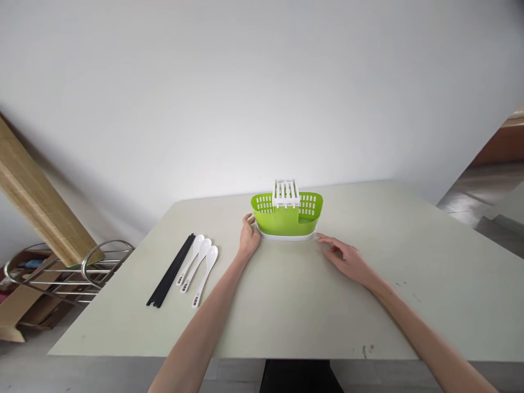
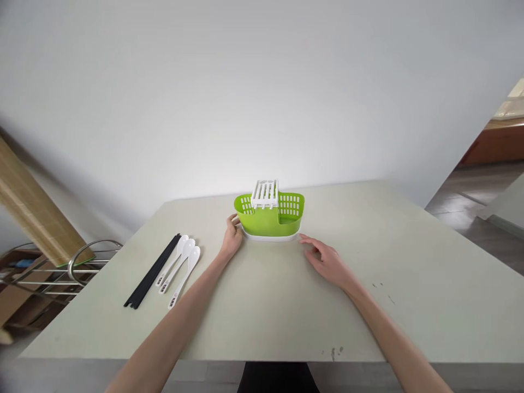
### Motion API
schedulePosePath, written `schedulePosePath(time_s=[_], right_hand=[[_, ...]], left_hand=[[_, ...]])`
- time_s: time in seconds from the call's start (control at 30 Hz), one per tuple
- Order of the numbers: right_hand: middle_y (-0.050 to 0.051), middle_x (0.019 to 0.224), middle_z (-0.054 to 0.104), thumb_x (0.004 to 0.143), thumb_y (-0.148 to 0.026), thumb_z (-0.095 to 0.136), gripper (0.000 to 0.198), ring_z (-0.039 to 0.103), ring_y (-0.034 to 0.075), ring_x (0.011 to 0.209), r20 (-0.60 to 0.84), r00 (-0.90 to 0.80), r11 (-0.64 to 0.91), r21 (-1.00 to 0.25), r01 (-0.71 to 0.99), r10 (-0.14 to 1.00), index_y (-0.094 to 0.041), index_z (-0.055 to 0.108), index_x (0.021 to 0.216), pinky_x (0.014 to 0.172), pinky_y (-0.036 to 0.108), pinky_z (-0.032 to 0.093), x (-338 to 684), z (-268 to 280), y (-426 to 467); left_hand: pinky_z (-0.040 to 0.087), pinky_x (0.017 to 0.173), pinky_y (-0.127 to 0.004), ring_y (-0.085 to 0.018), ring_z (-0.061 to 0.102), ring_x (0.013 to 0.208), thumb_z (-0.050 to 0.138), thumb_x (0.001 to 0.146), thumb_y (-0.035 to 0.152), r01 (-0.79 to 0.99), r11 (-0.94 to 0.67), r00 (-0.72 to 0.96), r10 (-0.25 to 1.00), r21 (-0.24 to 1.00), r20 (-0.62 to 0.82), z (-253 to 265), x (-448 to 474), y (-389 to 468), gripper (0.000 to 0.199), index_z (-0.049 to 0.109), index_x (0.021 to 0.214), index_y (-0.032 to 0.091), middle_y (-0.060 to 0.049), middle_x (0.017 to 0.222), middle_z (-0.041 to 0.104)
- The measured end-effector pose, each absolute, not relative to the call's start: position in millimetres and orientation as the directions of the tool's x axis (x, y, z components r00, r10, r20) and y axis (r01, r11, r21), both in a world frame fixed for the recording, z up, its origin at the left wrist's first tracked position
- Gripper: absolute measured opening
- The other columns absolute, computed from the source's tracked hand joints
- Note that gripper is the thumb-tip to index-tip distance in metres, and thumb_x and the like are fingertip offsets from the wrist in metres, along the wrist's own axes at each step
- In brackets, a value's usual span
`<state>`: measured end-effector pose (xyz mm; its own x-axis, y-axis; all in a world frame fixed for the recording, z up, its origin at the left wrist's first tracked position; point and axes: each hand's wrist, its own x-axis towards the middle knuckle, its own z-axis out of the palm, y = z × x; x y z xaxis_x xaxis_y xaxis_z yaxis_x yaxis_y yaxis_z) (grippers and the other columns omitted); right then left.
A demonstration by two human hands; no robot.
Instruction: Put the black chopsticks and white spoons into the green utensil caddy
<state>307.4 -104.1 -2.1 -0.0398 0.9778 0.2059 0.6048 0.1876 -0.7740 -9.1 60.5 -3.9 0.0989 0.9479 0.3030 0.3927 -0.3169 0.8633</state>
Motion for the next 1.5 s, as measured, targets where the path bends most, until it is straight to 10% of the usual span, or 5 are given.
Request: schedulePosePath(time_s=[0.43, 0.6, 1.0, 1.5], right_hand=[[0.008, 0.12, 0.079, 0.091, -0.043, 0.059, 0.025, 0.073, 0.027, 0.112, 0.255, 0.115, 0.199, -0.912, 0.358, 0.96, -0.027, 0.073, 0.104, 0.104, 0.046, 0.054, 308.0, -19.8, -99.4], [0.007, 0.116, 0.079, 0.089, -0.041, 0.058, 0.024, 0.073, 0.027, 0.108, 0.286, 0.136, 0.216, -0.899, 0.38, 0.949, -0.027, 0.074, 0.101, 0.102, 0.044, 0.054, 308.9, -28.3, -105.2], [0.007, 0.105, 0.082, 0.086, -0.045, 0.057, 0.027, 0.076, 0.027, 0.098, 0.353, 0.163, 0.267, -0.879, 0.394, 0.921, -0.026, 0.075, 0.094, 0.094, 0.043, 0.056, 299.5, -38.7, -122.5], [0.006, 0.104, 0.082, 0.087, -0.041, 0.057, 0.025, 0.076, 0.026, 0.099, 0.324, 0.177, 0.242, -0.896, 0.373, 0.929, -0.026, 0.075, 0.095, 0.095, 0.041, 0.055, 300.5, -44.4, -123.0]], left_hand=[[0.035, 0.123, -0.049, -0.029, 0.046, 0.148, 0.058, 0.086, 0.021, 0.516, -0.34, 0.178, 0.94, 0.786, 0.289, 2.7, -28.8, -28.5, 0.062, 0.043, 0.146, 0.018, -0.018, 0.154, 0.053], [0.038, 0.121, -0.045, -0.026, 0.053, 0.141, 0.05, 0.094, 0.026, 0.736, -0.446, 0.232, 0.873, 0.509, 0.429, 32.0, -78.4, -46.4, 0.039, 0.058, 0.132, 0.022, -0.012, 0.15, 0.059], [0.046, 0.107, -0.055, -0.045, 0.06, 0.128, 0.05, 0.086, 0.04, 0.926, 0.255, -0.326, 0.912, 0.278, 0.25, 94.7, -261.5, -77.1, 0.052, 0.066, 0.122, 0.006, -0.03, 0.131, 0.064], [0.045, 0.107, -0.051, -0.039, 0.059, 0.13, 0.038, 0.096, 0.056, 0.955, 0.257, -0.272, 0.957, 0.145, 0.098, 63.9, -276.9, -72.1, 0.053, 0.062, 0.123, 0.017, -0.023, 0.134, 0.063]])
